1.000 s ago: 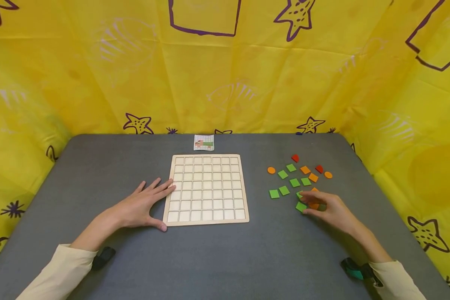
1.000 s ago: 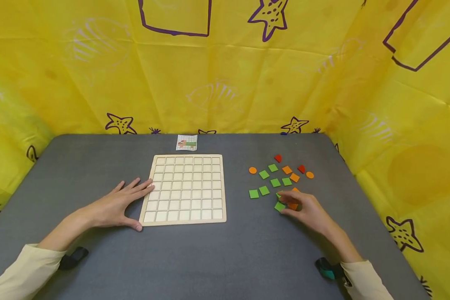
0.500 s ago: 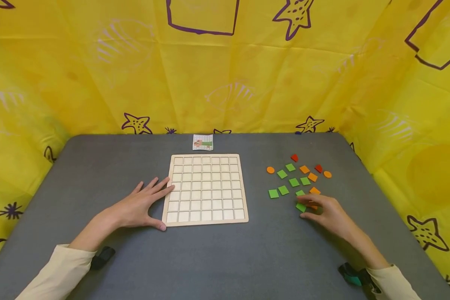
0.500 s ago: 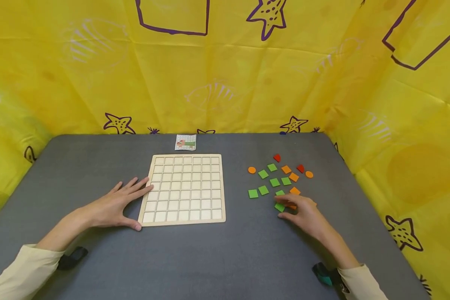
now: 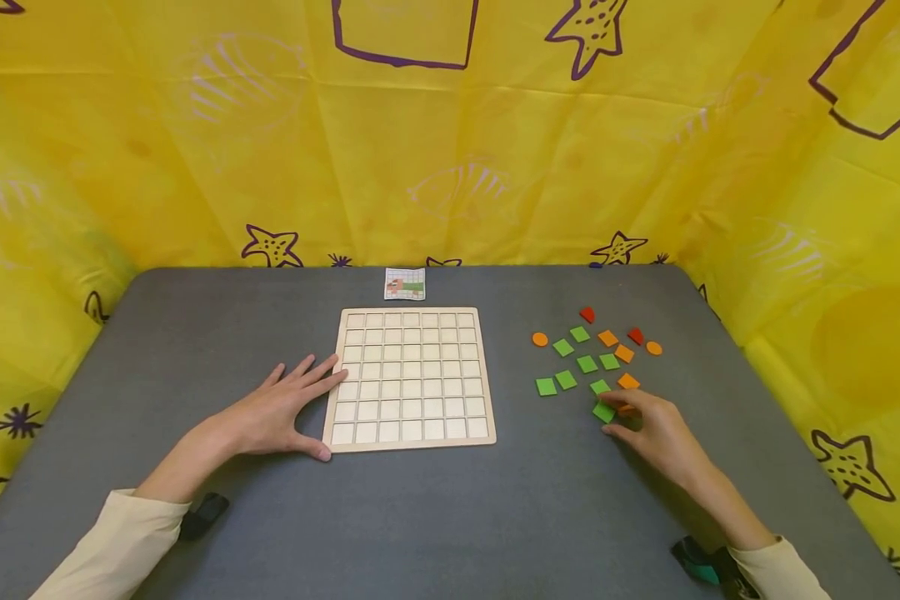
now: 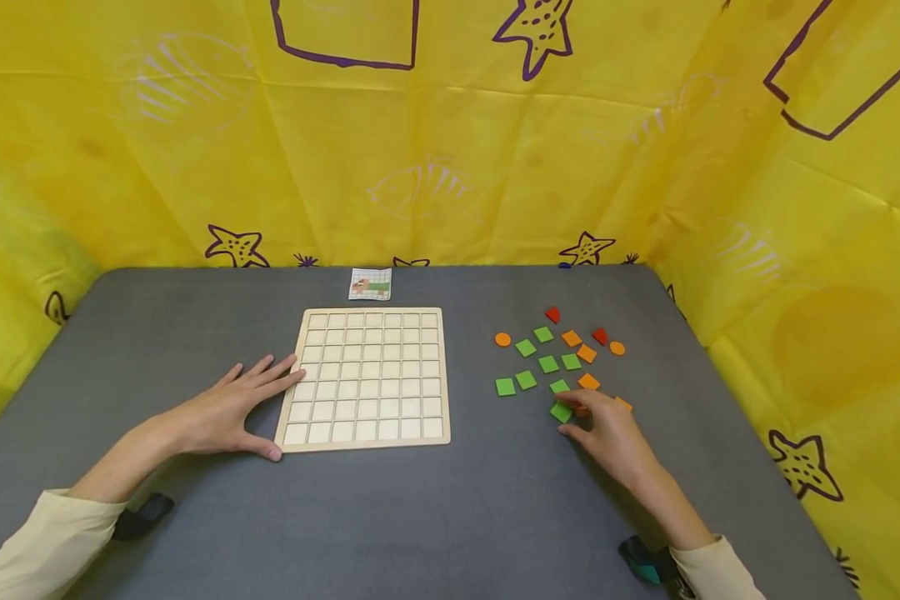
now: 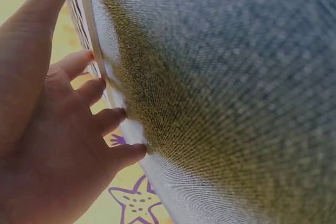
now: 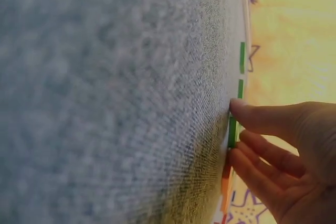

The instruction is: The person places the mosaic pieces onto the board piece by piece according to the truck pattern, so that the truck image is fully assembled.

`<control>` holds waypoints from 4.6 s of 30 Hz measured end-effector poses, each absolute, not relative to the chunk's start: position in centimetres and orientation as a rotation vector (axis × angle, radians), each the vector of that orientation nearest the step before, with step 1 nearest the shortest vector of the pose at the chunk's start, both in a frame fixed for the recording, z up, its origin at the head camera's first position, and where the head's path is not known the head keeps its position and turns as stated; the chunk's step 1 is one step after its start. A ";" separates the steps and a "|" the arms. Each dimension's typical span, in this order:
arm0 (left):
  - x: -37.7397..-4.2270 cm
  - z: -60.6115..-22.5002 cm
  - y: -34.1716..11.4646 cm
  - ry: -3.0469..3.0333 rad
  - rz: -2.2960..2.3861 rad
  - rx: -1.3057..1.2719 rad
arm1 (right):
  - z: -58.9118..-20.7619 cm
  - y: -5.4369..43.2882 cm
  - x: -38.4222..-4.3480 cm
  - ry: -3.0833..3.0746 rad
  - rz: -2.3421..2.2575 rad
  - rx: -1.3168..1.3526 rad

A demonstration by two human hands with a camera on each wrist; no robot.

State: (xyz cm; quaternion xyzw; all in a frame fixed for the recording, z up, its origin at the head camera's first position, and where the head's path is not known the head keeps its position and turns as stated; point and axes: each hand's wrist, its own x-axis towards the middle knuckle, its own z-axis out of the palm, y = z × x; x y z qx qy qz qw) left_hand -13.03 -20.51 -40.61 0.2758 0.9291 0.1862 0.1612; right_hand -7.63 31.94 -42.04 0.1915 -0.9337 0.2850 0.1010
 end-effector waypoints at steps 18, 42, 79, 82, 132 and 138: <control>-13.0 -40.6 -20.6 2.675 0.532 0.789 | -41.9 31.6 -9.0 -2.771 0.880 0.637; -13.2 -40.1 -20.2 2.626 0.529 0.749 | -40.2 28.1 -12.3 -2.765 0.963 0.785; -12.7 -40.0 -20.0 2.612 0.541 0.701 | -41.3 22.9 -14.6 -2.785 1.240 0.854; -12.7 -39.9 -20.1 2.609 0.554 0.704 | -41.4 22.6 -14.8 -2.780 1.237 0.880; -13.0 -40.2 -19.5 2.558 0.604 0.690 | -41.6 18.8 -18.6 -2.814 1.079 1.212; -13.1 -40.3 -19.7 2.566 0.595 0.683 | -41.7 18.6 -18.8 -2.810 1.060 1.228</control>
